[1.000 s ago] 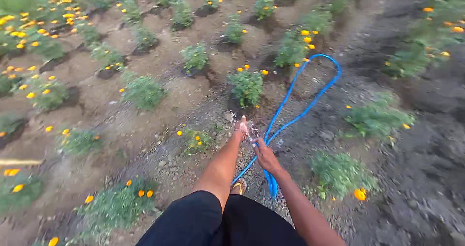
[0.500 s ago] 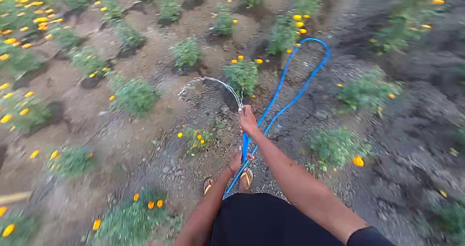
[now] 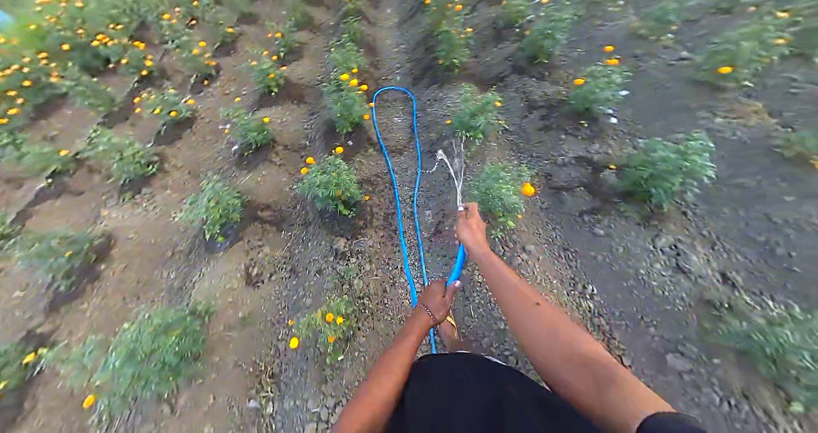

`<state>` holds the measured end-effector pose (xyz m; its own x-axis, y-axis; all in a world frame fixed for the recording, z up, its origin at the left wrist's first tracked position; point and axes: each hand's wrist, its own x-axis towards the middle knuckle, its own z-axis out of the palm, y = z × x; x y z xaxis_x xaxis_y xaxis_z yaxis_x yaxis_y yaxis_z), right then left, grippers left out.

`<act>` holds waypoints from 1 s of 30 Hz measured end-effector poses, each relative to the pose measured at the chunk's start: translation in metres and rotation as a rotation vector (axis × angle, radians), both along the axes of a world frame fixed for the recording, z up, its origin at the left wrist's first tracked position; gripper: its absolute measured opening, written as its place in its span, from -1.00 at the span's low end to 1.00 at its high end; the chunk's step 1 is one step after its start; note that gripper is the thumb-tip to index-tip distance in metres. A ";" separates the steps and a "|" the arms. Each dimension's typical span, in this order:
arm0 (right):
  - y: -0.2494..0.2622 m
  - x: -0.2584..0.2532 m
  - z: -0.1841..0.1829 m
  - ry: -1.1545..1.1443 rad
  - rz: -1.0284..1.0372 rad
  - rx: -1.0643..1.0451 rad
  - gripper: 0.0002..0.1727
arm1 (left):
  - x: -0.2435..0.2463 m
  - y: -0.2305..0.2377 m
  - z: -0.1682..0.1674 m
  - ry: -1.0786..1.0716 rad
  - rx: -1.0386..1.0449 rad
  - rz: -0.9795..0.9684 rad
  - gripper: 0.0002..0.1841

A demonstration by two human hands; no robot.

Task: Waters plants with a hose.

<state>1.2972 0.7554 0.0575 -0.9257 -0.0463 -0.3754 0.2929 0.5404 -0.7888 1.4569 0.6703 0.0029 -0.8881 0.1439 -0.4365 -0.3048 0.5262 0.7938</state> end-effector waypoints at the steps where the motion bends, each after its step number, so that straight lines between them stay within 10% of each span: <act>1: 0.005 0.001 0.001 0.008 -0.024 -0.006 -0.52 | -0.001 0.003 0.001 -0.007 -0.006 -0.022 -0.39; 30: 0.149 -0.152 0.027 -0.079 -0.191 -0.121 -0.60 | -0.167 0.122 0.066 -0.077 -0.085 -0.292 -0.32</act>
